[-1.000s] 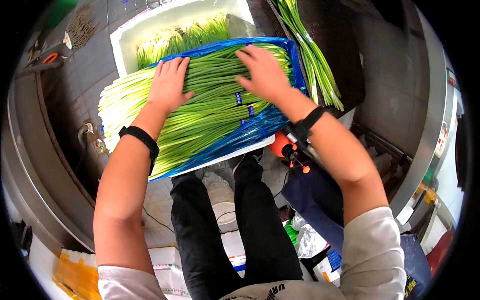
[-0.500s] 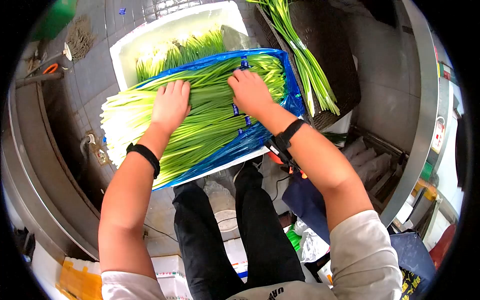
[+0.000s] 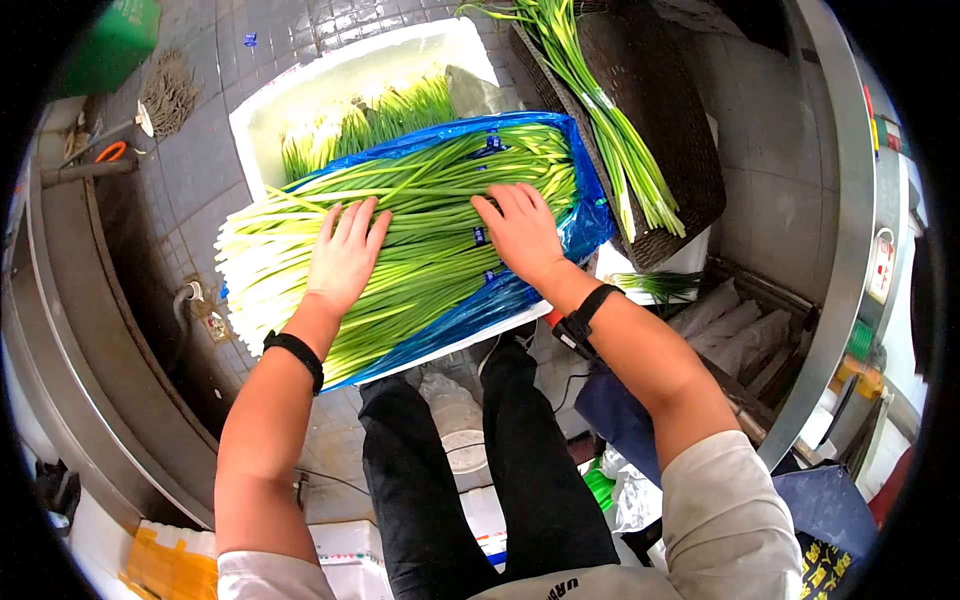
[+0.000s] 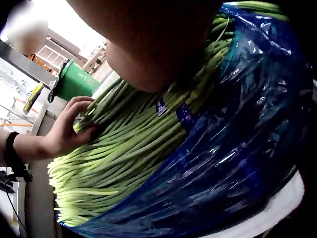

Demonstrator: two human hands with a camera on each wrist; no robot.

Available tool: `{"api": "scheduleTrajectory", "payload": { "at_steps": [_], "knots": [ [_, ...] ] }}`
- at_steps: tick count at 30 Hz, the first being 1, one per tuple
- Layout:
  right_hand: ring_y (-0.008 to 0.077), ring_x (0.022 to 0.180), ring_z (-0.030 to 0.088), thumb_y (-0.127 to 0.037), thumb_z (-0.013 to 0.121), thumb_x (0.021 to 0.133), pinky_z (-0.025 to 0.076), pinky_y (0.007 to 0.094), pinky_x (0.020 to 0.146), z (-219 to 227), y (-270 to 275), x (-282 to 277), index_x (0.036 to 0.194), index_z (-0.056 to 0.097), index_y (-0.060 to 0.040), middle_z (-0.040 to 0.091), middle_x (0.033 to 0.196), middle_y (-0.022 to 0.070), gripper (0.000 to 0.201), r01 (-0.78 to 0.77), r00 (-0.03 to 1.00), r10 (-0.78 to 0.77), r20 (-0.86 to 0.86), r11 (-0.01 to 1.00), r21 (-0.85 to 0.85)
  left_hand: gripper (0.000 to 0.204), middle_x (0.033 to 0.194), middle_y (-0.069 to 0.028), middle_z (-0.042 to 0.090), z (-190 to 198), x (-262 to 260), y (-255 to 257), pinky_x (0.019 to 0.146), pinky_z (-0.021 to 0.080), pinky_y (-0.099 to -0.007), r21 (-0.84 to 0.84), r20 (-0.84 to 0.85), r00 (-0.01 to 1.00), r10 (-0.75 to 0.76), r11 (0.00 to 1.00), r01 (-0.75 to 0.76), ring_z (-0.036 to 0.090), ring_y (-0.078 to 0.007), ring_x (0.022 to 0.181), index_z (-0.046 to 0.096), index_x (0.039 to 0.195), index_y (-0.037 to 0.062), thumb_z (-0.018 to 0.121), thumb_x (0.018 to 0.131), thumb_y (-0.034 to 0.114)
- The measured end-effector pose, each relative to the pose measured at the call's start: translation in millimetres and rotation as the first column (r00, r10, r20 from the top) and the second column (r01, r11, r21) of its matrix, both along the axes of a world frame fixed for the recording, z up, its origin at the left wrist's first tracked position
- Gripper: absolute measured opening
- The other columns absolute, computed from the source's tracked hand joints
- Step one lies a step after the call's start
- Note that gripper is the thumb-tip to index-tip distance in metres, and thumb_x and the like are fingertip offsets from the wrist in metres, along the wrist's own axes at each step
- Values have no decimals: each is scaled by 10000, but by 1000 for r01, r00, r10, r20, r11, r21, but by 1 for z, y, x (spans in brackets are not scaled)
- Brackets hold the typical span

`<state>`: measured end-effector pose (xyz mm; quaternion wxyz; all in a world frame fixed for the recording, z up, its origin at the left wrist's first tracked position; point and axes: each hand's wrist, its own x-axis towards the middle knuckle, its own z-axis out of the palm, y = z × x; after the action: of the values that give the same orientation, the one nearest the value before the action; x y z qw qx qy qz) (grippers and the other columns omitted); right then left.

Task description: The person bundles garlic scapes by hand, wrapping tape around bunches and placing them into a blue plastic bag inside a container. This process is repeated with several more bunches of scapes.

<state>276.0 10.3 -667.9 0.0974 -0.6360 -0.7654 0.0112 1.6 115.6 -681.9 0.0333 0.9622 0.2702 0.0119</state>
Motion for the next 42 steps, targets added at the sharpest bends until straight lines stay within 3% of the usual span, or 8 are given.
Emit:
{"api": "scheduleTrajectory", "payload": {
  "at_steps": [3, 9, 16, 24, 28, 34, 38, 42],
  "knots": [
    [236, 1069, 566, -89, 561, 803, 418, 387, 964, -5, 3, -4, 1060, 620, -97, 601, 1100, 83, 263, 52, 998, -48, 30, 989, -140, 424, 1252, -90, 554, 2, 4, 3, 1075, 374, -432, 38, -26, 1000, 12, 999, -11, 514, -246, 1193, 567, 1259, 91, 582, 840, 152],
    [243, 1014, 582, -99, 667, 732, 440, 387, 906, 2, 31, 10, 1031, 626, -108, 607, 1005, 48, 303, 60, 994, -52, -97, 995, 80, 422, 1140, -79, 580, 2, -1, 22, 961, 443, -390, -67, 57, 996, 66, 996, -62, 554, -242, 1068, 583, 1192, 85, 672, 794, 193],
    [241, 954, 583, -142, 739, 686, 443, 370, 877, 5, 36, 17, 973, 604, -107, 586, 930, 49, 319, -68, 998, 68, -11, 997, -36, 341, 1007, -88, 552, 4, -1, 29, 909, 456, -399, -160, 50, 992, 114, 982, -104, 551, -272, 1001, 570, 1081, 90, 703, 789, 206],
    [245, 881, 597, -167, 782, 651, 451, 377, 783, 47, 20, 23, 970, 580, -113, 584, 873, 46, 382, 9, 992, -16, -123, 998, -55, 358, 915, -90, 580, 30, -6, 35, 859, 464, -404, -214, 114, 979, 168, 967, -141, 574, -288, 928, 560, 969, 91, 781, 702, 181],
    [264, 844, 608, -117, 808, 601, 457, 373, 737, 81, 9, 37, 929, 578, -105, 602, 862, 57, 401, 5, 983, 6, -183, 998, 63, 423, 864, -93, 600, 71, -22, 33, 797, 480, -424, -197, 124, 970, 211, 963, -184, 588, -318, 886, 575, 1008, 90, 801, 662, 177],
    [334, 689, 554, -128, 795, 755, 445, 407, 652, 100, -22, 61, 749, 530, -60, 553, 712, 109, 274, 83, 943, -50, -330, 993, 86, 440, 872, -82, 579, 190, -5, -31, 713, 512, -403, -250, -22, 989, 145, 957, -145, 604, -272, 807, 563, 1049, 95, 773, 669, 161],
    [328, 653, 520, -77, 756, 785, 428, 408, 623, 116, -47, 69, 700, 491, -58, 520, 682, 115, 279, 45, 928, -1, -374, 993, 108, 405, 865, -90, 580, 215, 4, -92, 666, 531, -391, -396, -149, 975, 164, 894, -211, 624, -271, 788, 535, 1035, 84, 752, 712, 194],
    [282, 584, 493, -33, 752, 759, 400, 384, 568, 159, -61, 68, 679, 477, -72, 477, 646, 81, 289, -80, 907, 153, -392, 977, 196, 410, 870, -99, 585, 230, -11, -120, 672, 518, -410, -498, 32, 967, 251, 843, -202, 622, -297, 792, 548, 1035, 72, 763, 704, 184]
  ]
}}
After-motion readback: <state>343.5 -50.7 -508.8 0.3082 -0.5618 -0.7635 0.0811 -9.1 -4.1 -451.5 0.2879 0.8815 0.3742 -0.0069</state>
